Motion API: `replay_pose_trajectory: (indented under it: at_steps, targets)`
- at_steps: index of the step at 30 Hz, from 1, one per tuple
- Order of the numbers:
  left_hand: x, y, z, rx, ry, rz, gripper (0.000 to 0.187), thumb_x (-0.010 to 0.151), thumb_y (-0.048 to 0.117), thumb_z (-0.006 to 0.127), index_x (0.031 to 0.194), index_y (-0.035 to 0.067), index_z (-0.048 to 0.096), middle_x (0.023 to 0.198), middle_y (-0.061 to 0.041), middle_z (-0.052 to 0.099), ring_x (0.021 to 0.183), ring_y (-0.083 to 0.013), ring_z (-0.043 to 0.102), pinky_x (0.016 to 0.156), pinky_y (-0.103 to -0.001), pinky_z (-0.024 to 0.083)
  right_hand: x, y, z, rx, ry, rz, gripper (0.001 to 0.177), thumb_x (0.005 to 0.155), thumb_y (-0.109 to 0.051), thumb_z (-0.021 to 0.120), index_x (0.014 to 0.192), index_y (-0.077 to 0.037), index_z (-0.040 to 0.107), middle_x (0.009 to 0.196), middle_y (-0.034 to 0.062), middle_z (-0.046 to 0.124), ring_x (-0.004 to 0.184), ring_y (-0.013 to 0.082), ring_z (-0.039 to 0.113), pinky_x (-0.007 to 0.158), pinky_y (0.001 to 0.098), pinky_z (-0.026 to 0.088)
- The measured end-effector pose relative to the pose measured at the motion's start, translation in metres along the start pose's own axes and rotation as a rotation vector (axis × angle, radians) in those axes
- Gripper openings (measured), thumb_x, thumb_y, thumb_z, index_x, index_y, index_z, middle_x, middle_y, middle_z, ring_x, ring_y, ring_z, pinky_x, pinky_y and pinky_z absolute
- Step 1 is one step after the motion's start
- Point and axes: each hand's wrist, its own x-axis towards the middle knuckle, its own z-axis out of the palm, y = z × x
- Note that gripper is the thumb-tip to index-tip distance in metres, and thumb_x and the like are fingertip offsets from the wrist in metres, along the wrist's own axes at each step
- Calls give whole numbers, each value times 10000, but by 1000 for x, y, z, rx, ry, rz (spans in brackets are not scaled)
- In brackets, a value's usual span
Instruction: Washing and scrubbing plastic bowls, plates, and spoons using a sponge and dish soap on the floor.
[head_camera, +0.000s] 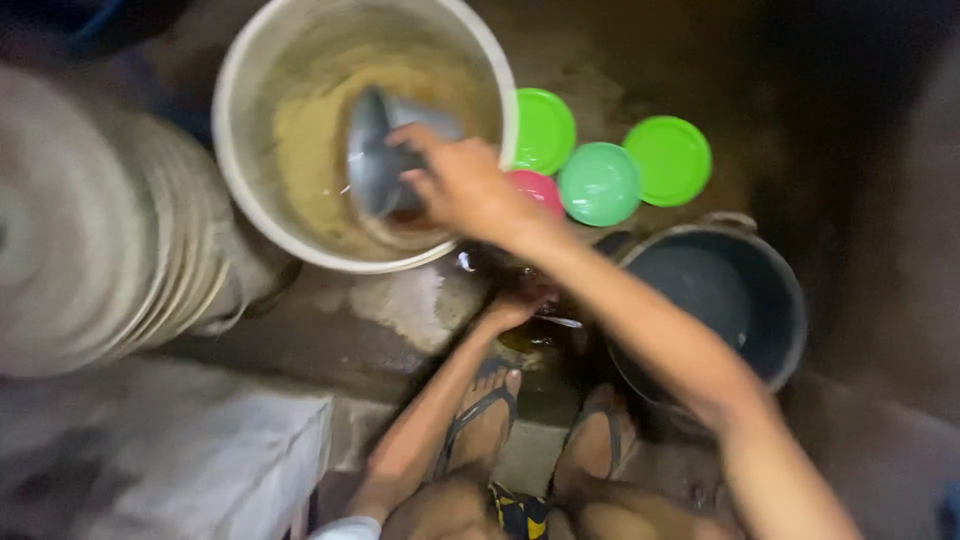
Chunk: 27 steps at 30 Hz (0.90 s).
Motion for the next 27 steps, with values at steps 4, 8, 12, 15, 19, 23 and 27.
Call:
replay_pose_trajectory:
  at_steps: [4, 8, 12, 15, 19, 23, 27]
  targets:
    - [-17, -53, 6, 347, -79, 56, 382, 1007, 307, 570, 1237, 19, 670, 1284, -185, 661, 1219, -300, 573, 1074, -440, 409, -25, 7, 6, 140, 216, -128, 319, 1056, -201, 653, 1350, -111, 567, 1209, 203, 732, 1077, 410, 703, 937, 469, 562]
    - [-4, 0, -15, 45, -121, 15, 352, 1009, 256, 574, 1242, 9, 667, 1244, -143, 687, 1172, -241, 607, 1035, -382, 445, -99, -19, -48, 397, 194, 67, 361, 1073, -243, 618, 1400, -98, 572, 1275, 174, 689, 1103, 282, 712, 952, 397, 584]
    - [-18, 51, -45, -248, -157, -86, 324, 1012, 205, 578, 1246, -2, 664, 1204, -101, 712, 1124, -181, 641, 997, -324, 482, -234, 20, -59, 804, 212, 500, 346, 1082, -190, 549, 1389, -44, 612, 1241, 95, 724, 1142, 210, 702, 990, 341, 578]
    - [-10, 15, -50, -456, -89, -204, 306, 1014, 167, 581, 1250, -10, 662, 1173, -69, 731, 1088, -136, 666, 968, -280, 509, -350, 65, -39, 745, 501, 879, 302, 1011, -183, 529, 1272, -70, 631, 1267, 6, 688, 1082, 152, 713, 904, 301, 610]
    - [-25, 4, -73, -294, -24, -292, 285, 1001, 171, 606, 1229, 22, 688, 1150, -68, 739, 1091, -142, 674, 958, -280, 511, -446, 68, -2, 698, 653, 1141, 276, 1043, -183, 569, 1264, -61, 680, 1012, 39, 723, 877, 108, 648, 741, 251, 510]
    - [-48, -27, -85, -136, 120, -349, 250, 996, 172, 627, 1193, 46, 715, 1118, -83, 757, 1038, -155, 686, 929, -295, 519, -490, 57, 28, 664, 804, 1218, 253, 1016, -127, 593, 1247, -71, 678, 947, 12, 709, 765, 80, 617, 672, 229, 473]
    - [-51, -10, -100, 82, 184, -290, 235, 978, 170, 639, 1159, 46, 723, 1081, -94, 761, 973, -156, 719, 878, -316, 557, -524, 51, 35, 280, 885, 1188, 255, 982, -34, 622, 1226, -53, 693, 937, -5, 666, 788, 54, 560, 703, 201, 438]
